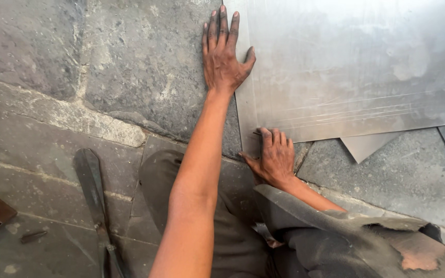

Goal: The person uses an L-square and a marking tool to draw lines on metal sheets while sitting on the floor, occasionally shifting the sheets and the square to align new marks.

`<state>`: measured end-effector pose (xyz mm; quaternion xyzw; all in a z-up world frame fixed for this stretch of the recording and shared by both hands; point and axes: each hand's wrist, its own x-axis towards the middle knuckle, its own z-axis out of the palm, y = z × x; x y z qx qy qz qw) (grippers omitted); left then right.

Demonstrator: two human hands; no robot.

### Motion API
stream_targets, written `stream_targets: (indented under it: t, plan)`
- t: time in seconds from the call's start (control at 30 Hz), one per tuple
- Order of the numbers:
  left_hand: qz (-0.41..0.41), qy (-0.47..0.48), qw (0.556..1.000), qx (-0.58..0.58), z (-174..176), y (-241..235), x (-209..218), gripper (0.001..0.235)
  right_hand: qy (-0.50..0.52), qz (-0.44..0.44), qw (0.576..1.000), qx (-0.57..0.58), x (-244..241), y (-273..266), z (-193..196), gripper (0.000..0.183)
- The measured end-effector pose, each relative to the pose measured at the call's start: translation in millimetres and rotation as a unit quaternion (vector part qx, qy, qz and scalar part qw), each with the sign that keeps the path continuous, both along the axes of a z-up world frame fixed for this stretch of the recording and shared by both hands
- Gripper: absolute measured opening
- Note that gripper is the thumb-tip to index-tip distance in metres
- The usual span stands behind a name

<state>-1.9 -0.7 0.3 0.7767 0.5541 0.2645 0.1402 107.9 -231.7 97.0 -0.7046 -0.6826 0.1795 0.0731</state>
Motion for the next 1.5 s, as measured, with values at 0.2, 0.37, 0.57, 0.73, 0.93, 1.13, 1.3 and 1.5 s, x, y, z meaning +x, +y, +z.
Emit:
stream_targets:
  t: [0.2,0.37,0.57,0.73,0.93,1.13,1.3,1.5]
  plan:
    - [0.003,0.012,1.0,0.008,-7,-1,2,0.087,0.002,0.004,1.0,-0.005,3,-2,-6,0.086]
    - [0.007,0.037,0.999,-0.024,0,1,5,0.083,0.009,0.005,1.0,0.001,3,-2,-5,0.086]
    - [0.009,0.034,0.999,-0.038,8,-1,7,0.078,0.011,0.002,1.0,-0.001,4,-4,-5,0.087]
    - [0.008,0.02,1.0,-0.019,15,0,5,0.074,0.021,0.003,1.0,-0.006,5,-5,-8,0.086]
    - [0.013,0.024,0.999,-0.027,11,0,6,0.074,0.021,0.001,1.0,0.007,6,-6,-9,0.084]
    - [0.011,0.032,0.999,-0.004,-5,0,5,0.081,0.028,0.003,0.999,-0.043,15,6,-1,0.075]
    - [0.009,0.035,0.999,0.01,-16,2,5,0.086,0.281,-0.063,0.958,0.006,69,73,-8,0.027]
    - [0.009,0.046,0.999,-0.019,-2,0,7,0.086,0.237,-0.046,0.97,0.035,112,220,-1,0.014]
